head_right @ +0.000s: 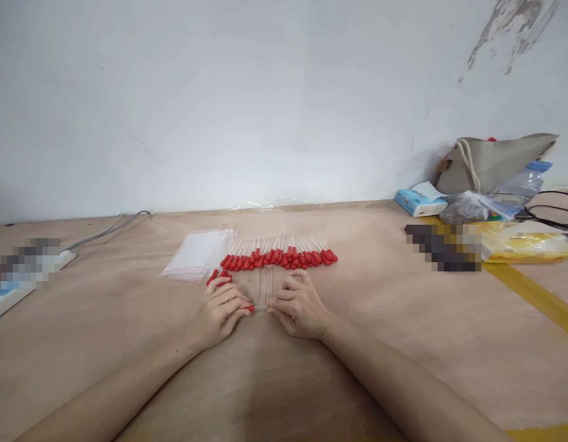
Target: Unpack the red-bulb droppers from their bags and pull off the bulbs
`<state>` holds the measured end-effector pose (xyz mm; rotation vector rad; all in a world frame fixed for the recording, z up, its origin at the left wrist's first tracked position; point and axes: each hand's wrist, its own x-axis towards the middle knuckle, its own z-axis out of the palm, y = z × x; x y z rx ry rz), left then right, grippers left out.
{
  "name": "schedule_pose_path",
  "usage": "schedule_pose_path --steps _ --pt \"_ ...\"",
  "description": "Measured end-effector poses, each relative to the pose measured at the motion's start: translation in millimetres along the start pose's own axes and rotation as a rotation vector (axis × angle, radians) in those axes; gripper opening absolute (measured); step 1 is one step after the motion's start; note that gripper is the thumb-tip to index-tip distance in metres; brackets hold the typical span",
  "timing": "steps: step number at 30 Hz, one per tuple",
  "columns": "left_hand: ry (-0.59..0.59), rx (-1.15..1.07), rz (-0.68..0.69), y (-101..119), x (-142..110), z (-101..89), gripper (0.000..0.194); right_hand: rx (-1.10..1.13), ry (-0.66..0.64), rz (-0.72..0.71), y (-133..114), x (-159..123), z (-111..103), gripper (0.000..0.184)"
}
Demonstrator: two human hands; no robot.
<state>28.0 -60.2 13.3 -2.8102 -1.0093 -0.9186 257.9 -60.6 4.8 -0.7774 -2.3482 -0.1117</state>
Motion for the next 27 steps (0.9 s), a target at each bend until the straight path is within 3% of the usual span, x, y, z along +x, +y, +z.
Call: schedule_pose_path --steps 6,10,12,17,23,27 --pt "0.165 -0.094 -0.155 -15.0 -13.4 -5.3 0.015 0.011 0.091 0.206 15.5 -5.3 -1.2 0.022" --pt "0.383 -0.001 -0.379 -30.4 -12.6 -12.1 0.024 -0.015 0.098 0.297 20.0 -4.1 7.3 0.029" --pt "0.427 0.050 -0.495 -40.9 -12.0 -17.0 0.026 -0.028 0.120 0.351 19.2 -1.3 10.3 0.026" --pt "0.398 -0.018 -0.609 -60.7 -14.0 -21.5 0.036 -0.080 0.190 0.399 15.6 8.3 14.1 0.012" --pt "0.246 0.048 -0.527 -62.5 -17.0 -15.8 0.023 -0.145 0.121 0.326 11.3 11.8 15.1 0.014" --pt "0.281 0.110 -0.488 -58.8 -18.1 -17.4 0.020 -0.114 0.080 0.323 7.5 11.4 12.9 0.019"
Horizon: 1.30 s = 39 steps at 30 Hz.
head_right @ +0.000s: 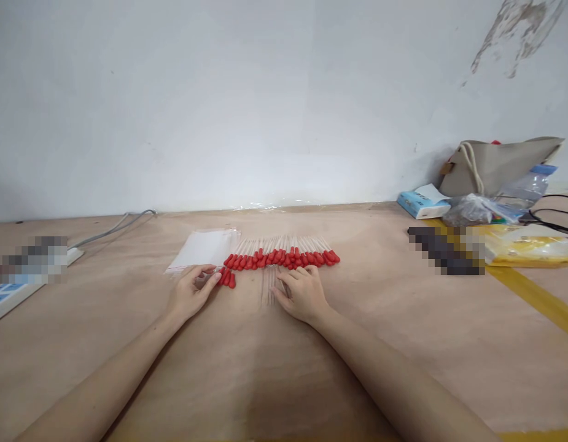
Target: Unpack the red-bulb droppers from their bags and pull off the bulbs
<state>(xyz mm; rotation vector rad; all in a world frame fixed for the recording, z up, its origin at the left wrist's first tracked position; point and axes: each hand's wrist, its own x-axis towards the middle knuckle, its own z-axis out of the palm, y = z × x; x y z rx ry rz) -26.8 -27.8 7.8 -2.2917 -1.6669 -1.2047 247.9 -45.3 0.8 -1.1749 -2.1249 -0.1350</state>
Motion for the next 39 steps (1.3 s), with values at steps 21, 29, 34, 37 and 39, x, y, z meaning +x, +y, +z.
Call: schedule_pose_path --steps 21,29,34,37,39 --pt "-0.225 0.375 -0.260 30.5 51.0 14.5 0.032 0.072 0.003 0.060 2.1 -2.2 -2.4 0.028" --pt "-0.233 0.413 -0.262 32.8 56.3 5.3 0.027 0.090 0.072 0.064 3.5 -3.6 -2.2 0.021" --pt "-0.121 0.134 -0.023 45.7 43.5 -2.8 0.017 0.071 0.230 0.061 7.7 -4.7 -2.5 0.045" --pt "-0.217 -0.080 0.175 54.0 20.3 7.6 0.015 0.026 0.259 -0.004 8.0 -4.5 -5.7 0.058" --pt "-0.230 -0.164 0.261 57.6 4.4 17.3 0.013 -0.011 0.203 -0.099 6.8 -4.1 -7.8 0.049"
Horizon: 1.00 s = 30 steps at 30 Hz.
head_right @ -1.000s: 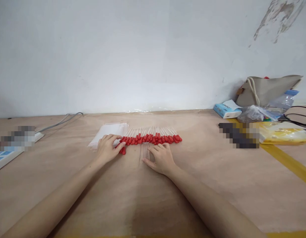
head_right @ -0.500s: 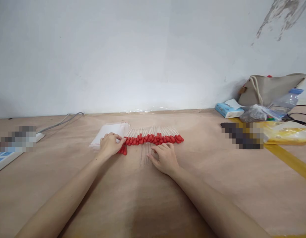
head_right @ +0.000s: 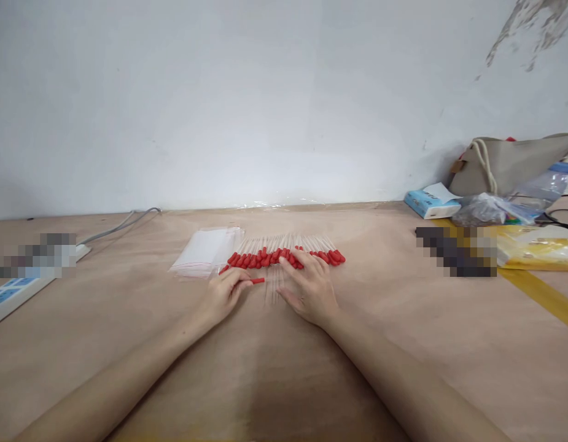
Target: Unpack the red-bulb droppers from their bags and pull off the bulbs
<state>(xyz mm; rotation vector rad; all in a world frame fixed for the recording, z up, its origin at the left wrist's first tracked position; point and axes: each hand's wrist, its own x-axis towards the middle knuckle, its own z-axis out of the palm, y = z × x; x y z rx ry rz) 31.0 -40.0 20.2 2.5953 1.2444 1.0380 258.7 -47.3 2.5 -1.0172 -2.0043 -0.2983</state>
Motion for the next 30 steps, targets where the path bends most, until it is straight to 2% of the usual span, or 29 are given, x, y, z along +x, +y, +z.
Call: schedule_pose_path --steps 3,5,10,14,18,30 --pt "0.041 -0.051 0.079 4.4 -11.9 14.2 0.010 -0.005 -0.068 -0.127 -2.7 1.1 -0.5 0.026" --pt "0.061 -0.054 0.114 5.5 -15.0 17.4 0.009 0.005 -0.075 -0.154 -4.0 1.3 0.6 0.019" --pt "0.053 -0.040 0.141 5.8 -12.4 16.4 0.010 0.000 -0.138 -0.163 -4.6 -0.2 4.5 0.020" --pt "0.041 0.079 0.199 6.9 -6.3 17.6 0.022 -0.012 -0.163 -0.178 -4.0 -2.6 6.8 0.020" --pt "0.016 0.132 0.258 9.5 -2.1 17.2 0.013 0.012 -0.177 -0.200 -4.8 -3.9 6.4 0.017" --pt "-0.057 0.064 0.285 11.2 -6.9 11.5 0.015 0.057 -0.143 -0.259 -9.5 -2.7 -0.4 0.016"
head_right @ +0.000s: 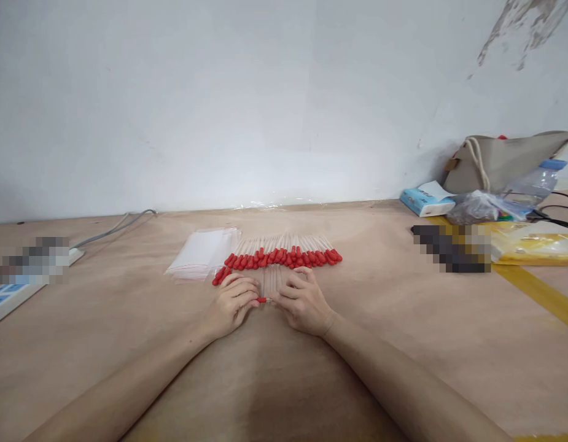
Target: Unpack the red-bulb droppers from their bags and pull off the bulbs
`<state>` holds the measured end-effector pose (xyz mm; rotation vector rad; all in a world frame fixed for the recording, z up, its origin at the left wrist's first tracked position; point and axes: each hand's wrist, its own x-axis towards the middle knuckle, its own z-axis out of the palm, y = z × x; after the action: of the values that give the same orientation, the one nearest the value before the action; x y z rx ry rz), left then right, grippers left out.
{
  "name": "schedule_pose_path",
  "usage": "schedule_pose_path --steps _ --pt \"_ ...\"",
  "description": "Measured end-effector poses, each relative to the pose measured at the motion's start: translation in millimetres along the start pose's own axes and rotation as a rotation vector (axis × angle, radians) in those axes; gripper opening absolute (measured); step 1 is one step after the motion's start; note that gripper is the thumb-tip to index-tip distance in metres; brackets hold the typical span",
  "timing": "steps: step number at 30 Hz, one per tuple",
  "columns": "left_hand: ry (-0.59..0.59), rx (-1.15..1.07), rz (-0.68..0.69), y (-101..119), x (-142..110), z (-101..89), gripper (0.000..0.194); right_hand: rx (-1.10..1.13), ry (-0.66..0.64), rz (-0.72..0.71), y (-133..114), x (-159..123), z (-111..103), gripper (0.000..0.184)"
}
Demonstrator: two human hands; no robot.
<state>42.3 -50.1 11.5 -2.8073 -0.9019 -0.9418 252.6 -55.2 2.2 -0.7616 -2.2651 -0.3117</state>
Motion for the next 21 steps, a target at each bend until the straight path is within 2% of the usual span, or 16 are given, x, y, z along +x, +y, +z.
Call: schedule_pose_path --steps 6,8,10,13,15,18,21 --pt "-0.035 0.015 0.044 0.4 -4.2 -1.0 0.015 0.023 -0.038 -0.038 -2.7 -1.5 -2.8 0.022" --pt "-0.045 0.016 0.035 -2.3 -8.8 -4.4 0.015 0.033 -0.023 -0.049 2.5 -4.9 -4.7 0.023" --pt "-0.023 0.027 0.010 -7.9 -15.1 -11.1 0.014 0.040 0.016 0.001 13.0 -9.6 -7.1 0.023" --pt "0.087 0.044 -0.083 -20.4 -24.5 -23.9 0.013 0.059 0.110 0.211 30.9 -15.5 -8.7 0.020" --pt "0.186 0.055 -0.182 -29.5 -28.2 -30.0 0.014 0.078 0.113 0.329 36.9 -16.6 -6.5 0.019" --pt "0.300 0.122 -0.334 -41.9 -29.5 -31.4 0.019 0.109 0.022 0.406 33.6 -14.4 1.2 0.023" --pt "0.322 0.176 -0.454 -50.1 -28.1 -27.6 0.025 0.171 -0.017 0.420 25.7 -10.9 9.9 0.032"
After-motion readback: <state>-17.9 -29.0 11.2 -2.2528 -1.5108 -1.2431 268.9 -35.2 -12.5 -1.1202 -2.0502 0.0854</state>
